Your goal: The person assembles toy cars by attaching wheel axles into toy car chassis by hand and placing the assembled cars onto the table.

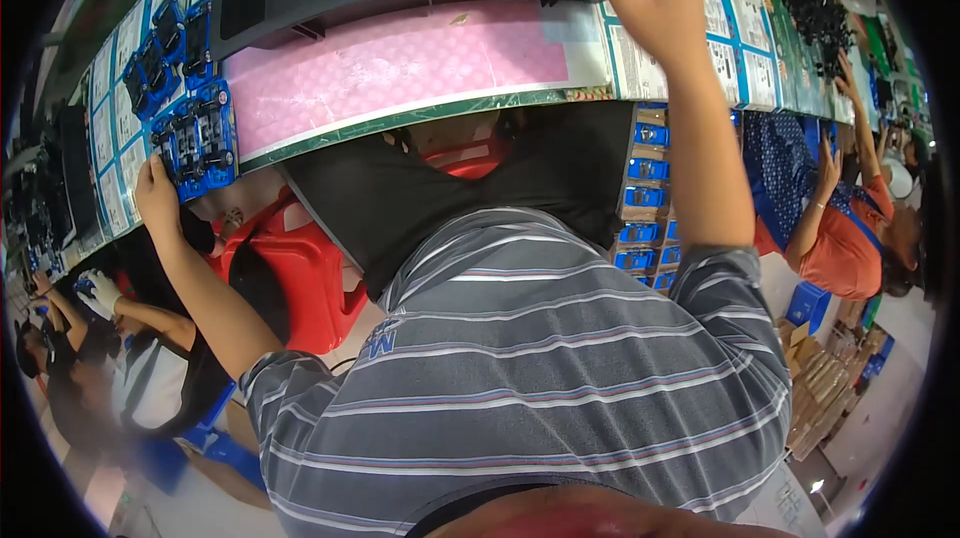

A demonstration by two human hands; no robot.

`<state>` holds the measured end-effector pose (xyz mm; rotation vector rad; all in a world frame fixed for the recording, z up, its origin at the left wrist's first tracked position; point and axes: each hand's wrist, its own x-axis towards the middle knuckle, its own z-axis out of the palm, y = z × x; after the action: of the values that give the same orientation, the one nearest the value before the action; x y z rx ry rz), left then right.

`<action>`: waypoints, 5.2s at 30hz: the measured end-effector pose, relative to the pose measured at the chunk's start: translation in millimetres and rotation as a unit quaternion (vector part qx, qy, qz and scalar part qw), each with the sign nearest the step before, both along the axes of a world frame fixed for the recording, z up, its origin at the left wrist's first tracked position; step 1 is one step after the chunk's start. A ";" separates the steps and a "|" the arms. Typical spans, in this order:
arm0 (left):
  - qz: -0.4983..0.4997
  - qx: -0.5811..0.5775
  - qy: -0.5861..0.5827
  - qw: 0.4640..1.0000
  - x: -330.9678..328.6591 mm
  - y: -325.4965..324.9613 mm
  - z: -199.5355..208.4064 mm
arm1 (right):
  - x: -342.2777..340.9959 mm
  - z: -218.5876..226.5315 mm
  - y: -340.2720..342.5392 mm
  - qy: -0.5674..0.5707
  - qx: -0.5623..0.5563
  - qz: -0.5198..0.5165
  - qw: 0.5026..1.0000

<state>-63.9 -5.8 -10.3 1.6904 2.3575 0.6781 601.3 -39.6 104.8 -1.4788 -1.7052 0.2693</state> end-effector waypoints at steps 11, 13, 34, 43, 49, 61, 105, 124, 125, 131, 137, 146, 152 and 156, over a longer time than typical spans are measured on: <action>-0.195 0.270 0.024 0.943 251.4 -47.1 57.6 | 21.7 -55.8 131.1 -0.203 -0.194 0.054 0.958; -0.245 0.256 -0.037 0.934 276.9 -63.2 46.9 | -0.7 -28.2 113.7 -0.196 -0.163 0.051 0.966; -0.201 0.026 -0.060 0.977 353.6 -29.5 0.6 | 110.3 -126.1 -33.4 -0.190 0.011 -0.300 0.935; -0.196 0.056 0.013 0.979 375.7 -6.9 0.7 | 109.9 -125.7 -37.4 -0.176 0.003 -0.294 0.939; -0.222 0.078 -0.033 0.971 370.3 -10.5 -2.2 | 109.8 -125.3 -37.0 -0.179 0.015 -0.292 0.939; -0.236 0.087 -0.024 0.968 367.9 -10.5 -6.4 | 110.1 -125.3 -43.2 -0.162 0.006 -0.285 0.945; -0.257 0.083 -0.031 0.962 368.6 -14.5 -0.7 | 106.8 -113.7 -63.9 -0.002 0.050 -0.246 0.968; -0.225 0.078 0.033 0.971 376.1 -10.9 -1.2 | 185.6 -86.0 -137.7 -0.035 0.054 -0.262 0.963; -0.223 0.081 0.038 0.971 375.6 -11.1 -1.2 | 199.4 -84.9 -138.0 -0.036 0.057 -0.273 0.960; -0.213 0.074 0.042 0.973 377.3 -10.7 1.6 | 293.4 -68.2 -142.0 -0.032 0.014 -0.360 0.932; -0.212 0.085 0.045 0.972 378.7 -9.7 -0.5 | 382.7 -70.8 -105.3 -0.081 -0.130 -0.234 0.960; -0.217 0.082 0.029 0.972 379.7 -10.2 1.3 | 388.3 -97.5 -100.4 0.038 -0.099 -0.211 0.972; -0.217 0.085 0.034 0.972 374.7 -15.5 1.7 | 339.2 -71.8 -91.2 0.100 -0.200 -0.322 0.920; -0.259 0.089 -0.052 0.960 375.7 -17.9 -4.3 | 335.5 -83.7 -114.4 -0.005 -0.110 -0.362 0.926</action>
<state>311.8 -23.7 -14.5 2.1606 1.7073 0.8632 936.8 -154.0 21.1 -2.1634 -1.0495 0.0491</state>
